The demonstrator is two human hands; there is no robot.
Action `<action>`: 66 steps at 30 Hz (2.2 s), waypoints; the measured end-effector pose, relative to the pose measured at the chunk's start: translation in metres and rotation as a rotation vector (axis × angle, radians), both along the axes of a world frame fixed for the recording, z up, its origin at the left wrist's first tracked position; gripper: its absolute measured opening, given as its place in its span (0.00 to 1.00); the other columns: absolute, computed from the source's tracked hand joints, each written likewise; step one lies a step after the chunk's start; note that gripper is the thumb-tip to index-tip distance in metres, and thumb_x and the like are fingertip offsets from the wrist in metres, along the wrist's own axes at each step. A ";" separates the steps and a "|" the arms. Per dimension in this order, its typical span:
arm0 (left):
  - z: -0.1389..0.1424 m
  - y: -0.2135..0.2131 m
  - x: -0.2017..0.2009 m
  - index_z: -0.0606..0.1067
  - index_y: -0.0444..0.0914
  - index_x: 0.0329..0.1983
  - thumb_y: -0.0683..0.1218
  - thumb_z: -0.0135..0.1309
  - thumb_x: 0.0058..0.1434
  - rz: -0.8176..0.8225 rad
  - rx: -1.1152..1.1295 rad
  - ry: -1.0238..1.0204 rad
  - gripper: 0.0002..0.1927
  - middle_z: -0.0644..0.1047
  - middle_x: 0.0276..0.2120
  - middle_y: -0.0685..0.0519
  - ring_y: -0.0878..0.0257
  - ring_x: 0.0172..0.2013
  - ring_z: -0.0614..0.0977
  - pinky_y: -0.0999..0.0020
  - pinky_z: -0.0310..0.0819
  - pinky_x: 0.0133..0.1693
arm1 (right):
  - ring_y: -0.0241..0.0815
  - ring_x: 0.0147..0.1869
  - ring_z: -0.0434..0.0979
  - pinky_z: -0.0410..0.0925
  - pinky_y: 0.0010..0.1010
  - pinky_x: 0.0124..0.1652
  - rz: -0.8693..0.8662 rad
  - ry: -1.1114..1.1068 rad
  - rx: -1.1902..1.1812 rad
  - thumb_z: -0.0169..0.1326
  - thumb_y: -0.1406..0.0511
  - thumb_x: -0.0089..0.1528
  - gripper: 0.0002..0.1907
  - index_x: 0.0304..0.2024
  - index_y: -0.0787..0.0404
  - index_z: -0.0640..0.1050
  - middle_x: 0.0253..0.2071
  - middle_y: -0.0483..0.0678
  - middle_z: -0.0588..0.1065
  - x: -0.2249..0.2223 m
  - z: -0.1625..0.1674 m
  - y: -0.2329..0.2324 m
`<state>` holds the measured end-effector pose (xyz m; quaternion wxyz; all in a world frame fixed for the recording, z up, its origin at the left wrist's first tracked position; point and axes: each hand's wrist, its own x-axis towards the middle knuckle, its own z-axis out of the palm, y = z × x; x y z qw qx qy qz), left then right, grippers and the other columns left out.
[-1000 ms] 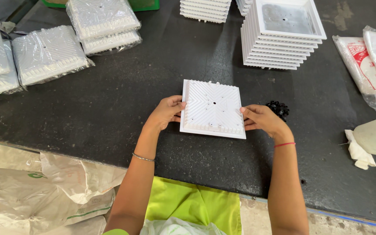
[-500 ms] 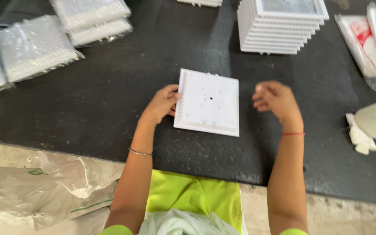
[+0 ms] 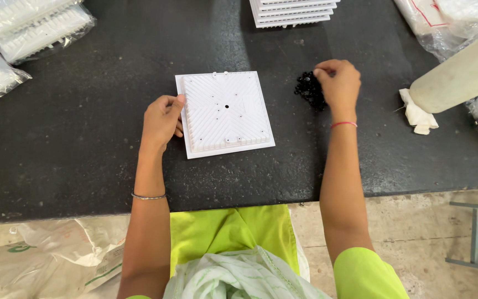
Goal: The person sits at a workbench assembling square white LED panel fixtures. They pick small black fasteners from a pile and press them into holes on the panel, fit the panel into a white frame, then wrap the assembled unit in clear plastic film and stack it with finished units.
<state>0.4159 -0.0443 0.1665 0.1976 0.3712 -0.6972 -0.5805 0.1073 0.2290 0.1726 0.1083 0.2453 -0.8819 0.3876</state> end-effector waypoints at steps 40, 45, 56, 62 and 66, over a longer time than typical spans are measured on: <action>-0.115 -0.127 -0.039 0.65 0.20 0.65 0.55 0.42 0.83 -0.451 -0.347 -0.018 0.29 0.77 0.41 0.33 0.51 0.35 0.81 0.59 0.76 0.36 | 0.46 0.46 0.76 0.71 0.39 0.45 0.047 0.199 0.056 0.60 0.67 0.50 0.02 0.25 0.55 0.79 0.32 0.41 0.77 0.012 -0.042 -0.048; -0.120 -0.116 -0.034 0.64 0.19 0.65 0.56 0.38 0.85 -0.382 -0.362 0.098 0.30 0.77 0.43 0.33 0.52 0.36 0.82 0.59 0.77 0.38 | 0.47 0.45 0.76 0.71 0.40 0.46 0.006 0.252 0.039 0.59 0.66 0.51 0.01 0.23 0.53 0.79 0.32 0.43 0.77 0.016 -0.036 -0.047; -0.050 -0.022 -0.009 0.78 0.31 0.52 0.57 0.67 0.64 0.056 -0.210 0.078 0.26 0.81 0.40 0.52 0.68 0.37 0.79 0.71 0.74 0.39 | 0.54 0.46 0.77 0.70 0.44 0.46 0.108 0.212 0.052 0.68 0.64 0.49 0.12 0.35 0.53 0.83 0.38 0.47 0.80 0.038 -0.009 -0.033; -0.017 -0.001 -0.002 0.77 0.32 0.48 0.57 0.64 0.62 0.101 -0.158 0.077 0.25 0.82 0.31 0.51 0.69 0.29 0.79 0.70 0.72 0.29 | 0.49 0.43 0.77 0.71 0.41 0.42 0.139 0.219 0.035 0.70 0.67 0.53 0.09 0.36 0.56 0.85 0.35 0.47 0.78 0.030 0.003 -0.023; -0.012 -0.010 -0.002 0.77 0.34 0.47 0.60 0.58 0.65 0.119 -0.111 0.068 0.24 0.82 0.32 0.50 0.68 0.27 0.79 0.68 0.71 0.28 | 0.49 0.44 0.76 0.70 0.42 0.43 0.124 0.179 0.113 0.70 0.66 0.55 0.07 0.36 0.55 0.86 0.34 0.46 0.76 0.029 0.000 -0.033</action>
